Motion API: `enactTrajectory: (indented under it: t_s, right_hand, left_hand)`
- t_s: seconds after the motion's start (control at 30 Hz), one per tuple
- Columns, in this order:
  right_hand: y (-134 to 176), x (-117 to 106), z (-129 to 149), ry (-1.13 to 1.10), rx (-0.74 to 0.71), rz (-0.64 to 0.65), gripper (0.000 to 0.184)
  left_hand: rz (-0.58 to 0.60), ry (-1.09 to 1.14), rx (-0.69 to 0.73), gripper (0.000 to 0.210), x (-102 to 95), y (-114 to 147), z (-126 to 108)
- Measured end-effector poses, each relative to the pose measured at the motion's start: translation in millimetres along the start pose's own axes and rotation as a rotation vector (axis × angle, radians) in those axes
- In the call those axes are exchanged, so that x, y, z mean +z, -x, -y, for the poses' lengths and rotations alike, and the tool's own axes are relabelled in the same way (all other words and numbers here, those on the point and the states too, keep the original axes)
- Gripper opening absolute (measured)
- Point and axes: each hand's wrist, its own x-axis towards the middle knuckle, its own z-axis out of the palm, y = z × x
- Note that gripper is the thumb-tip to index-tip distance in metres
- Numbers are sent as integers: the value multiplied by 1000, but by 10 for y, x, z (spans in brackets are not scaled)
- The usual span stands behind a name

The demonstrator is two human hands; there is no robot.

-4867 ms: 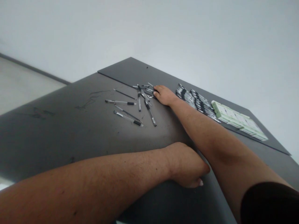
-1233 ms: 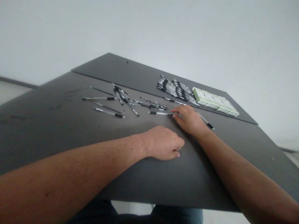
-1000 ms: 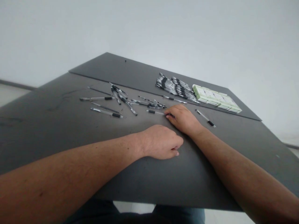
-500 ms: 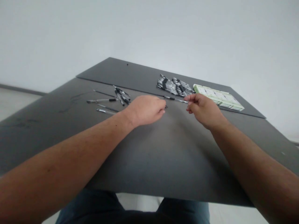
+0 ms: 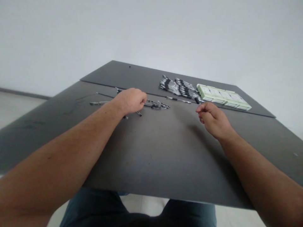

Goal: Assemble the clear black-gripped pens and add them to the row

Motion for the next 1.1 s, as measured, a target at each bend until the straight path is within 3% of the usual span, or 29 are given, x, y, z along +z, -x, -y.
enactTrajectory:
  t_s: [0.13,0.43,0.67,0.77,0.97,1.1]
  right_hand:
    - [-7,29,56,-85,68,18,18]
    - [59,-2,325,2,-29,61,20]
    - [115,102,420,38,-189,352,23]
    - [137,130,464,29,-216,420,24]
    - [130,124,474,49,-188,430,28]
    - [142,140,449,2,-145,344,33]
  left_hand:
    - [21,-40,54,33,61,-38,-20]
    - [7,-33,103,33,170,-91,11]
    - [-38,-113,159,37,225,-119,11]
    - [-56,-93,127,38,193,-104,13]
    - [-159,-6,59,35,100,-64,1]
    - [-364,237,8,30,50,-28,-145]
